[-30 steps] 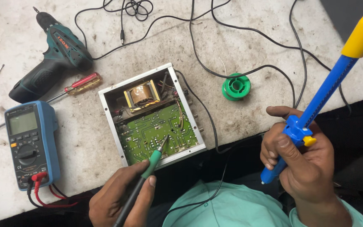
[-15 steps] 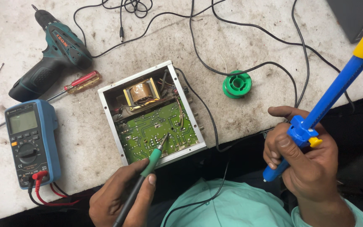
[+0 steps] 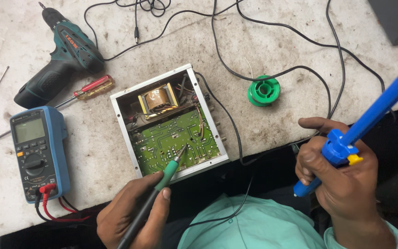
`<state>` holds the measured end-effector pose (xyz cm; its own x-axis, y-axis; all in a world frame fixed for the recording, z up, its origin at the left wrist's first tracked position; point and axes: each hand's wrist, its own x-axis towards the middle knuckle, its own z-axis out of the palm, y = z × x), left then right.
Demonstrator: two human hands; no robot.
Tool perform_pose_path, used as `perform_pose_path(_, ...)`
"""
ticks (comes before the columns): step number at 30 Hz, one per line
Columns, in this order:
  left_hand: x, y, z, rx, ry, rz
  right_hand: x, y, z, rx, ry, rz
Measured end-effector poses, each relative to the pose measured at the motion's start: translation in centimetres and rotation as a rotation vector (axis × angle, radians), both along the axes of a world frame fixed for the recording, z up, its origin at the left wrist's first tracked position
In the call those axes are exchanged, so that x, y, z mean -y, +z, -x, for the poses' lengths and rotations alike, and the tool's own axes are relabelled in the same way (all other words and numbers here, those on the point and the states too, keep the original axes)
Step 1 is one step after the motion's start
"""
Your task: The person uses a soldering iron and a blue desoldering pump to remove solder from a circuit board mounted in a metal enclosure, working point by point across the board. They then flip the enclosure over, attach multimeter probe leads, and test the board's underside with the multimeter.
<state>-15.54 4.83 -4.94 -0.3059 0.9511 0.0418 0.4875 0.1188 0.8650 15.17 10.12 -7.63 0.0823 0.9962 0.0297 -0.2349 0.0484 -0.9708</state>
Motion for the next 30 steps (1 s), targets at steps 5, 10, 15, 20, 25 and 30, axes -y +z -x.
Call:
perform_pose_path(5, 0.1, 0.2, 0.0, 0.006, -0.019, -0.007, -0.4, 0.7, 0.5, 0.091, -0.033, 0.082)
perform_pose_path(10, -0.3, 0.2, 0.6, 0.037, 0.041, 0.15, -1.8, 1.6, 1.4, 0.34, -0.066, 0.215)
perform_pose_path(15, -0.4, 0.0, 0.6, 0.116, 0.138, 0.254, -3.2, 2.5, 2.3, 0.57, -0.022, 0.059)
perform_pose_path(20, -0.6, 0.5, 1.1, 0.103, 0.017, 0.182, -5.0, 3.3, 3.3, 0.88, -0.011, -0.081)
perform_pose_path(25, -0.9, 0.7, 1.0, 0.126, 0.045, 0.162, -6.3, 3.6, 4.1, 0.952, -0.004, -0.195)
perform_pose_path(30, -0.9, 0.6, 1.2, 0.163, 0.108, 0.269, -6.6, 3.4, 4.6, 1.029, -0.046, -0.209)
